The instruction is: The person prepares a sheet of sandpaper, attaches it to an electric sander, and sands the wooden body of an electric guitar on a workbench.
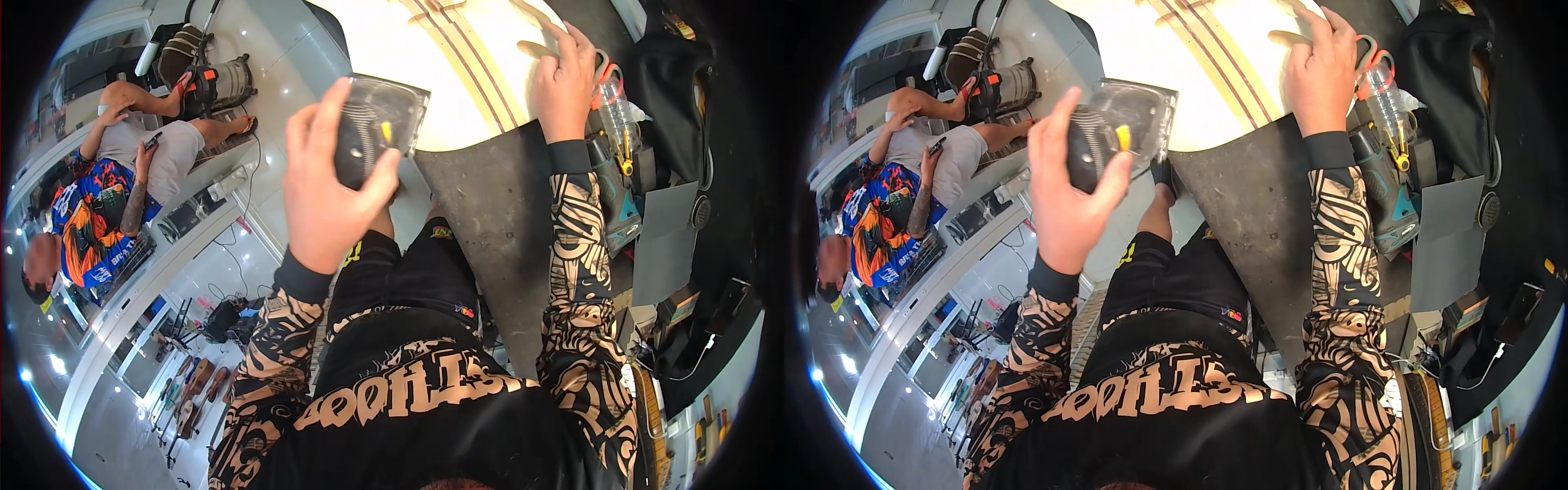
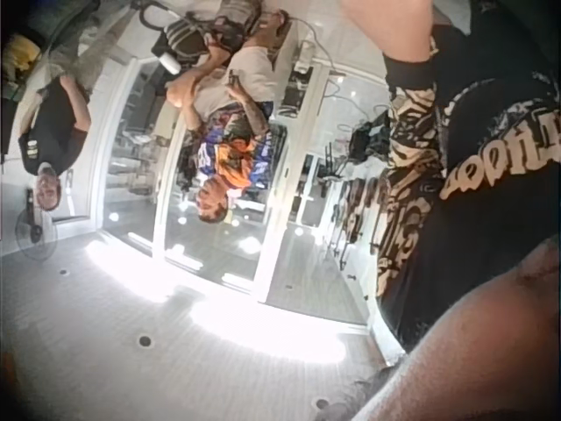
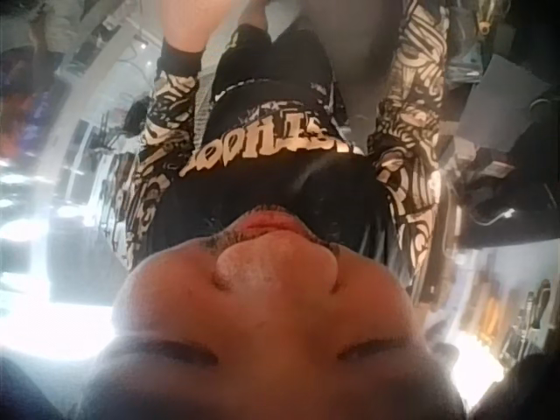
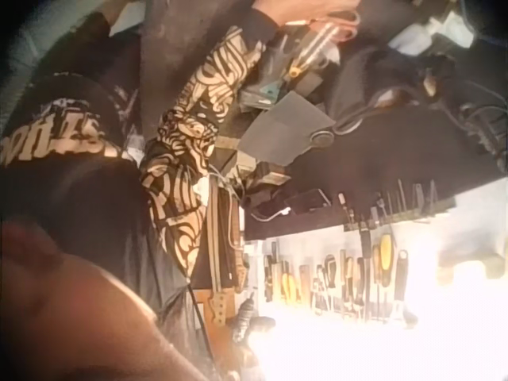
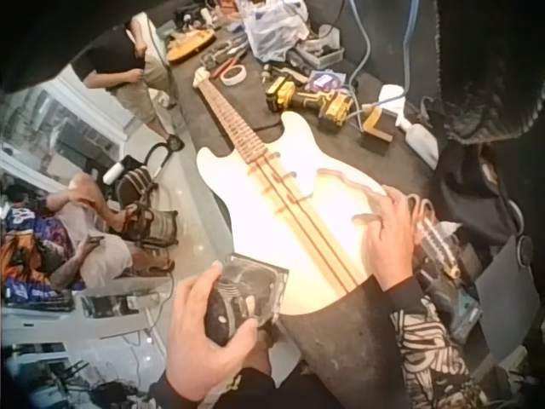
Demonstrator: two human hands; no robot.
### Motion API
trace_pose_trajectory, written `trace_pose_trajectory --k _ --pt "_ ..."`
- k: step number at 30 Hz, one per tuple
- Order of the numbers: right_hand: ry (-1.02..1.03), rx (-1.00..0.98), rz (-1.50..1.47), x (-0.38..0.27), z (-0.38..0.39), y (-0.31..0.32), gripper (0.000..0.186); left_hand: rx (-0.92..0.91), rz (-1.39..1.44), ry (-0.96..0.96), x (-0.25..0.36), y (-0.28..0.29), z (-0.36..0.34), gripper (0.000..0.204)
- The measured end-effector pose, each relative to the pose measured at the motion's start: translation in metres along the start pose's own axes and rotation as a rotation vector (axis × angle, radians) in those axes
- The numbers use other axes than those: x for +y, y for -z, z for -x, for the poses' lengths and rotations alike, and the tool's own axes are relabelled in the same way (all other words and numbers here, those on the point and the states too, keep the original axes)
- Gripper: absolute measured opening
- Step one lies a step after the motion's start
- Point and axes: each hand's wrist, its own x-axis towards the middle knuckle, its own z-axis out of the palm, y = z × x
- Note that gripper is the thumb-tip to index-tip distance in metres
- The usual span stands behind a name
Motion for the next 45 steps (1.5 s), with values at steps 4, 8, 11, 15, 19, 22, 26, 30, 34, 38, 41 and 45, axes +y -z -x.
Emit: trace_pose_trajectory --k 4,8,11,15,19,22,26,30,34,38,41,45 --pt "0.022 -0.022 -0.018 -0.007 0.000 -0.002 0.052 0.064 -0.002 -0.005 -0.019 0.009 -0.002 0.083" --pt "0.028 -0.009 -0.025 -0.010 0.003 -0.005 0.053 0.020 0.028 0.030 -0.004 0.002 0.007 0.083" --pt "0.043 -0.002 -0.036 -0.010 0.002 -0.007 0.054 0.020 0.033 0.038 -0.006 0.002 0.011 0.084" --pt "0.052 0.006 -0.053 -0.010 0.005 -0.007 0.053 0.101 0.046 0.050 -0.035 0.009 0.011 0.085" --pt "-0.129 -0.061 -0.116 -0.051 0.000 0.007 0.049 0.072 -0.002 0.036 -0.018 0.008 0.016 0.084" --pt "-0.081 -0.049 -0.147 -0.048 0.001 0.006 0.051 0.068 0.024 0.053 -0.021 0.013 0.019 0.083" --pt "-0.075 -0.045 -0.103 -0.052 0.000 0.006 0.050 0.105 0.065 0.118 -0.024 0.015 0.019 0.080" --pt "-0.073 -0.021 -0.100 -0.051 -0.001 0.003 0.051 0.099 0.037 0.074 0.006 -0.002 0.020 0.081" --pt "-0.059 -0.043 -0.054 -0.048 0.000 0.006 0.051 0.065 0.055 0.102 0.041 -0.023 0.021 0.084" --pt "-0.015 -0.010 -0.092 -0.046 0.000 0.004 0.052 0.021 0.062 0.116 0.058 -0.036 0.022 0.087" --pt "-0.011 0.009 -0.091 -0.043 0.001 0.004 0.052 -0.012 0.089 0.130 0.060 -0.029 0.021 0.087" --pt "-0.027 0.007 -0.108 -0.044 0.001 0.003 0.051 0.052 0.015 0.057 0.025 -0.011 0.019 0.082"
